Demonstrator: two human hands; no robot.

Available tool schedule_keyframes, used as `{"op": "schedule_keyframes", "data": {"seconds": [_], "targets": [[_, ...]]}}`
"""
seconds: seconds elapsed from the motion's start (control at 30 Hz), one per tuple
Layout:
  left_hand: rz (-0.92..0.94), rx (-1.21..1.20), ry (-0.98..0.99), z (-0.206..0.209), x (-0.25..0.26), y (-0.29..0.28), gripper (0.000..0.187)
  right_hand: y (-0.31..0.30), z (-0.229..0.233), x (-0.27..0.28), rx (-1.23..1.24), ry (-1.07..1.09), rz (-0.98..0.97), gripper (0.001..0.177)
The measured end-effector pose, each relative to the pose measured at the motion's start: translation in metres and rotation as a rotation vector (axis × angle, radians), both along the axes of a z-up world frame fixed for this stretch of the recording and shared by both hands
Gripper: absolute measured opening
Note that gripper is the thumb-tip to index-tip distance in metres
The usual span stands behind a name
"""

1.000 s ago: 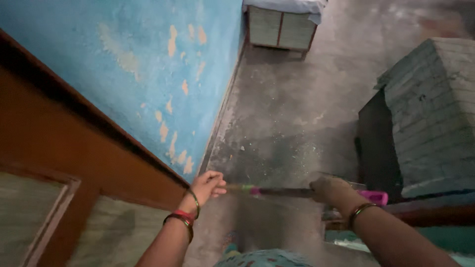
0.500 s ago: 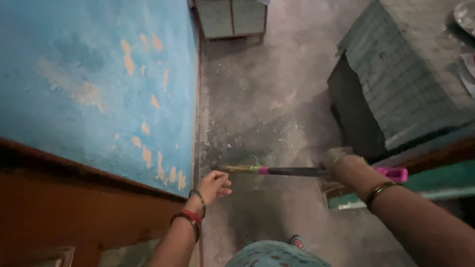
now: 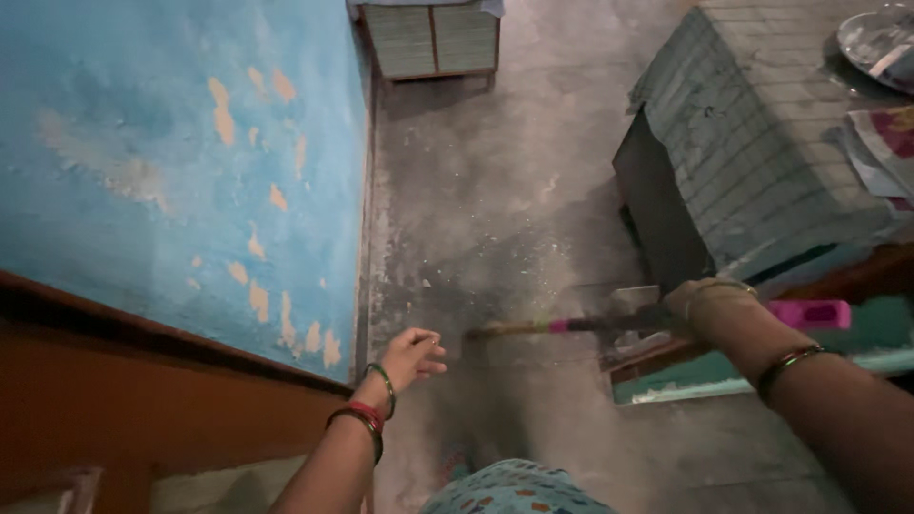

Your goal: The person sweeps small white debris across a concrete floor using a broom.

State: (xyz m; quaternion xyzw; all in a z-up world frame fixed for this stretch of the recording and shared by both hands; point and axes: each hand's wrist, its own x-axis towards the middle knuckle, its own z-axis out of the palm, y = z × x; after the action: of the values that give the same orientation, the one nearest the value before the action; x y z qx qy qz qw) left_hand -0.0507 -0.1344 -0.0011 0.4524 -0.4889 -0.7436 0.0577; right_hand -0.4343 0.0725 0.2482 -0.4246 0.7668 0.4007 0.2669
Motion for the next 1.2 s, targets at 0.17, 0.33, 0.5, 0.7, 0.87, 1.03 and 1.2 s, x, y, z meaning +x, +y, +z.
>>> {"op": "schedule_keyframes", "data": {"seconds": [0.17,0.33,0.5,0.7,0.87,1.03,1.2], "targets": [[-0.026,-0.016,0.016,0.003,-0.021,0.019,0.036,0.023,-0.025,-0.016,-0.022,-0.057,-0.108,0.047],[-0.022,0.0,0.017,-0.006,-0.036,0.03,0.034,0.044,-0.03,-0.015,-0.028,-0.03,-0.104,0.041],[-0.001,-0.005,-0.002,-0.003,-0.032,0.041,0.033,0.048,-0.03,-0.036,0.041,0.06,-0.136,0.049],[-0.032,-0.037,-0.047,0.011,-0.042,0.056,0.033,0.056,-0.027,-0.068,-0.052,-0.014,-0.131,0.054],[-0.054,-0.022,-0.05,0.006,-0.064,0.061,0.032,0.068,-0.037,-0.078,-0.029,-0.057,-0.024,0.051],[-0.062,-0.016,-0.022,-0.009,-0.067,0.064,0.033,0.07,-0.033,-0.072,0.015,-0.007,-0.073,0.054],[-0.049,-0.016,-0.056,-0.018,-0.058,0.067,0.035,0.07,-0.014,-0.079,-0.038,0.025,-0.127,0.058]]}}
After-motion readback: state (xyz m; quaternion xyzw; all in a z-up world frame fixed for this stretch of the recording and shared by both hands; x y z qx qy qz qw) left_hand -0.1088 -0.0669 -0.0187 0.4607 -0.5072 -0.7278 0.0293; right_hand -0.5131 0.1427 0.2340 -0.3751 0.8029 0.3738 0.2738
